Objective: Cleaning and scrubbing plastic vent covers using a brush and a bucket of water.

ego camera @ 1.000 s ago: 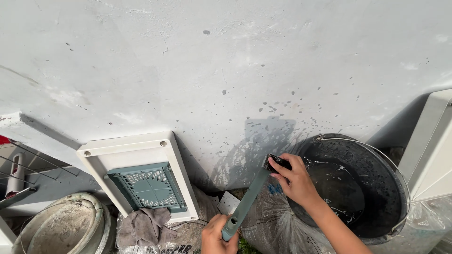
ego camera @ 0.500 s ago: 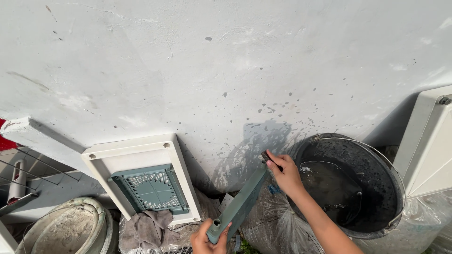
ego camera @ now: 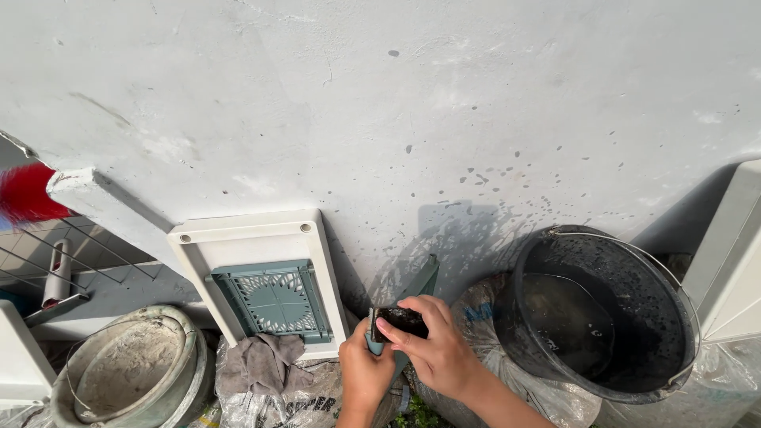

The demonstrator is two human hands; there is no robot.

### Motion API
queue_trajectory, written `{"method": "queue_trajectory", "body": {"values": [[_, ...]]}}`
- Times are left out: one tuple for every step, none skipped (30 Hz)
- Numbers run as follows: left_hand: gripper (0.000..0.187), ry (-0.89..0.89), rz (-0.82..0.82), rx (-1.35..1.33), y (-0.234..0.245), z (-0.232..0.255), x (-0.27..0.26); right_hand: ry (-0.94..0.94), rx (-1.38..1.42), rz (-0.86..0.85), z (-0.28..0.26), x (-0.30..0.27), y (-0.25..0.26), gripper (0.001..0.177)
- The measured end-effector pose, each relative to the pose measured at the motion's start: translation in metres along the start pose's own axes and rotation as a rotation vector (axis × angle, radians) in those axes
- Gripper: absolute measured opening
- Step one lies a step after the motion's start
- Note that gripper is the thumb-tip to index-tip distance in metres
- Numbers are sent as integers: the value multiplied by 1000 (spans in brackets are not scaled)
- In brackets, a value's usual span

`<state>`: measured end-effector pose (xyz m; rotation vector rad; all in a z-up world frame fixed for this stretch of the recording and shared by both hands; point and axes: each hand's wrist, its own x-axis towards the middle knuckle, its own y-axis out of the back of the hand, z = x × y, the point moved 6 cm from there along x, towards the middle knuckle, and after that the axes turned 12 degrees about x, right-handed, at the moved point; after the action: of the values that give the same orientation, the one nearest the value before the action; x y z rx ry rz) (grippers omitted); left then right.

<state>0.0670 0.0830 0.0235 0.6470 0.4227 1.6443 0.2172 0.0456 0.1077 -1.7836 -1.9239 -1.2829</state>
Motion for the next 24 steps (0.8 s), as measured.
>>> {"method": "queue_trajectory", "body": {"values": [[29, 4, 6, 0, 1, -2, 1, 4, 4, -5, 14, -4, -2, 45], [22, 70, 8, -33, 1, -8, 1, -11, 38, -2, 29, -8, -4, 45], [22, 139, 7, -65, 2, -14, 0, -29, 74, -1, 43, -13, -7, 44], [22, 146, 12, -63, 0, -24, 0, -29, 80, -7, 58, -15, -5, 44], [20, 214, 21, -318, -3, -38, -2, -135, 68, 102, 79, -19, 2, 46], [20, 281, 32, -573, -6, -51, -4, -244, 56, 209, 100, -25, 10, 49], [20, 283, 37, -570, -3, -70, -3, -242, 61, 206, 118, -31, 11, 49], [20, 365, 133, -659, 3, -93, -4, -363, 156, 299, 143, -42, 17, 48], [20, 447, 228, -747, 8, -117, -6, -485, 251, 392, 169, -54, 21, 47], [20, 448, 233, -745, 18, -128, -9, -484, 255, 389, 179, -62, 21, 47], [19, 612, 263, -893, 22, -146, -17, -581, 438, 573, 197, -77, 27, 44], [19, 777, 290, -1042, 24, -161, -26, -674, 621, 757, 214, -94, 31, 44], [19, 776, 292, -1042, 17, -186, -31, -674, 622, 755, 209, -93, 30, 44], [21, 851, 219, -1141, 2, -210, -39, -844, 673, 787, 210, -100, 26, 42], [23, 924, 141, -1240, -14, -233, -46, -1016, 722, 813, 209, -108, 22, 47], [23, 923, 141, -1241, -21, -234, -52, -1015, 721, 812, 189, -97, 19, 47], [24, 922, 158, -1268, -29, -235, -58, -1098, 757, 705, 171, -87, 10, 39], [25, 921, 174, -1295, -36, -236, -64, -1179, 790, 595, 152, -78, 0, 37], [25, 922, 170, -1295, -51, -242, -71, -1179, 787, 598, 148, -77, -2, 37], [28, 931, 134, -1382, -68, -245, -78, -1093, 890, 566, 141, -71, -6, 39], [32, 937, 100, -1470, -84, -248, -86, -1005, 992, 528, 134, -65, -10, 41], [32, 940, 99, -1471, -94, -236, -93, -1006, 989, 528, 132, -63, -7, 41], [41, 967, 84, -1433, -103, -226, -100, -984, 980, 514, 129, -59, -4, 41], [52, 994, 69, -1394, -112, -216, -107, -962, 970, 499, 126, -55, -1, 41]]}}
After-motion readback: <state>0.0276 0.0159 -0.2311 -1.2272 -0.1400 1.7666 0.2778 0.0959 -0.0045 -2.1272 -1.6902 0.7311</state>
